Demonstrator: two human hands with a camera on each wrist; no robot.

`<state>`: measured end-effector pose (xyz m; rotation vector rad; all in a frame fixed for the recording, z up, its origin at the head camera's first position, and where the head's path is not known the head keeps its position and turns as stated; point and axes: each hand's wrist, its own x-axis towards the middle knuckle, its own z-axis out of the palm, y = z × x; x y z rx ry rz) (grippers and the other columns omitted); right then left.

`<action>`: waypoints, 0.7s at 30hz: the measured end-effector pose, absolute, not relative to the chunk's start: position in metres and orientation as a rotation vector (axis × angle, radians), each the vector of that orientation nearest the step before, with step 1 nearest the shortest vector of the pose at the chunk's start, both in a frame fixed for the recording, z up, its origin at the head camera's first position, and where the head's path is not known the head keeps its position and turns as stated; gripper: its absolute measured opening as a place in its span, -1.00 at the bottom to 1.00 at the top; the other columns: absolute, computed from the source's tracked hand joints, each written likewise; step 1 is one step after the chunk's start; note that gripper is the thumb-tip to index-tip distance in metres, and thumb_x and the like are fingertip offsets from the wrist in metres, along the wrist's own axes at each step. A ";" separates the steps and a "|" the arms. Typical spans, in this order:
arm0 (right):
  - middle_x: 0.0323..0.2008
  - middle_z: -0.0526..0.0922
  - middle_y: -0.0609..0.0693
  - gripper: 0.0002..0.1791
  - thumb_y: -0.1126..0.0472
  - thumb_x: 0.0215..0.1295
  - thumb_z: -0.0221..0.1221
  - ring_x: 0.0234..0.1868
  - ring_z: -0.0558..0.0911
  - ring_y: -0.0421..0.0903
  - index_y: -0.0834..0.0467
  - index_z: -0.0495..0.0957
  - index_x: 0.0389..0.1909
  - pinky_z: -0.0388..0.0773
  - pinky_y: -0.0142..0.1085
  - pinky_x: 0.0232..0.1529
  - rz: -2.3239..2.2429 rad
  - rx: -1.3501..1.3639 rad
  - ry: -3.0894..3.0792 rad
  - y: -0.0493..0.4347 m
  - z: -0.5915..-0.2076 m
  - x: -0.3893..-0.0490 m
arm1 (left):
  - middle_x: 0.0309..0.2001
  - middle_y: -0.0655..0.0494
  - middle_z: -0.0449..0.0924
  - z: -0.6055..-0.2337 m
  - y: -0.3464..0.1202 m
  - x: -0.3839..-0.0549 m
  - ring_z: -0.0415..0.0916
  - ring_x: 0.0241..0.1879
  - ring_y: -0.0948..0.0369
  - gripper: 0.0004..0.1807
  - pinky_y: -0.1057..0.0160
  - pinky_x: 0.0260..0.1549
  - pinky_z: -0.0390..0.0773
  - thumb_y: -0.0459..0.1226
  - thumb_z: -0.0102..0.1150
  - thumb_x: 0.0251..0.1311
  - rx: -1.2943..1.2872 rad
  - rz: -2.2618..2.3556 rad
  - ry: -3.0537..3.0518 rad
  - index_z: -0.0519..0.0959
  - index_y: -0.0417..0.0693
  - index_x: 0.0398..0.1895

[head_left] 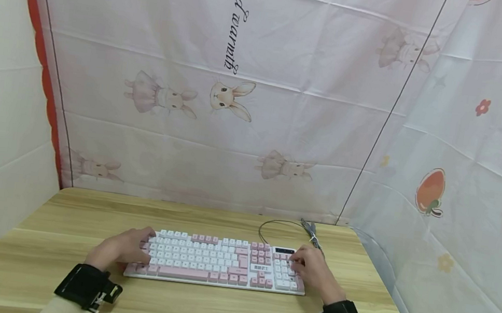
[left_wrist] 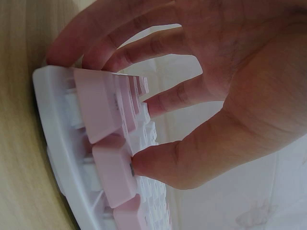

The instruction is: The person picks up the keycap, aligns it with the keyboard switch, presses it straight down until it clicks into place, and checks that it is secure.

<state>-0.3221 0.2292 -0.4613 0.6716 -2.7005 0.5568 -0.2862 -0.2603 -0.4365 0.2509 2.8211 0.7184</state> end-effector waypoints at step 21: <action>-0.36 0.62 -0.05 -0.89 0.41 0.22 0.36 -0.30 0.56 -0.19 0.23 0.79 -0.25 0.55 -0.32 -0.25 0.423 0.786 -2.854 0.222 -0.450 -0.326 | 0.28 -0.39 0.49 -0.437 -0.259 -0.286 0.47 0.06 -0.09 -0.28 -0.20 0.10 0.49 -0.23 0.39 0.12 0.231 0.724 2.818 0.38 -0.24 0.35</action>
